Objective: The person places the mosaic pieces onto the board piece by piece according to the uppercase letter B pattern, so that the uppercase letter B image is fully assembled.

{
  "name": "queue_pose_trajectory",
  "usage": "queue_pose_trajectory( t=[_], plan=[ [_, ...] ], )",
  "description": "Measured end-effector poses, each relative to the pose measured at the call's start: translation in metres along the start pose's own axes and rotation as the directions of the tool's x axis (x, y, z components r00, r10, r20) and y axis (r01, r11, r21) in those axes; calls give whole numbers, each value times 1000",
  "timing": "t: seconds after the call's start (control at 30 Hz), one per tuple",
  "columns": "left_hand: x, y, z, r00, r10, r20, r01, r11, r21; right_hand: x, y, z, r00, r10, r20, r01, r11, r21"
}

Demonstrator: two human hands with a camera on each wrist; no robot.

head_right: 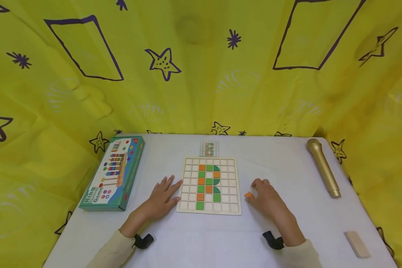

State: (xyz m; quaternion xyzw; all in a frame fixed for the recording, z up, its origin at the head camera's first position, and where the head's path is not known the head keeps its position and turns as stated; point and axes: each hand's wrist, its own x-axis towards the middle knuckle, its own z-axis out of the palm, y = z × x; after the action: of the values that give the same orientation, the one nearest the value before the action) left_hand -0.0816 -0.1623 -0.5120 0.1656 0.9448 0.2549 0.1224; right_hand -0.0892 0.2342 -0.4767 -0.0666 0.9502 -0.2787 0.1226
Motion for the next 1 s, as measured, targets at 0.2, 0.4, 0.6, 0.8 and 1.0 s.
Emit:
queue_pose_trajectory(
  t=[0.2, 0.4, 0.6, 0.8, 1.0],
  plan=[
    [1, -1, 0, 1000, 1, 1, -1, 1000, 11, 5, 2, 4, 996, -91, 11, 90, 996, 21],
    [0, -2, -1, 1000, 3, 3, -3, 1000, 3, 6, 1, 7, 997, -79, -6, 80, 995, 67],
    [0, -2, -1, 1000, 2, 0, -2, 1000, 5, 6, 4, 11, 999, -41, -32, 43, 996, 82],
    [1, -1, 0, 1000, 5, 3, -5, 1000, -1, 1, 7, 16, 997, -40, -71, 44, 997, 64],
    [1, -1, 0, 1000, 6, -3, -6, 1000, 6, 0, 5, 17, 996, -31, -86, 37, 997, 63]
  ],
)
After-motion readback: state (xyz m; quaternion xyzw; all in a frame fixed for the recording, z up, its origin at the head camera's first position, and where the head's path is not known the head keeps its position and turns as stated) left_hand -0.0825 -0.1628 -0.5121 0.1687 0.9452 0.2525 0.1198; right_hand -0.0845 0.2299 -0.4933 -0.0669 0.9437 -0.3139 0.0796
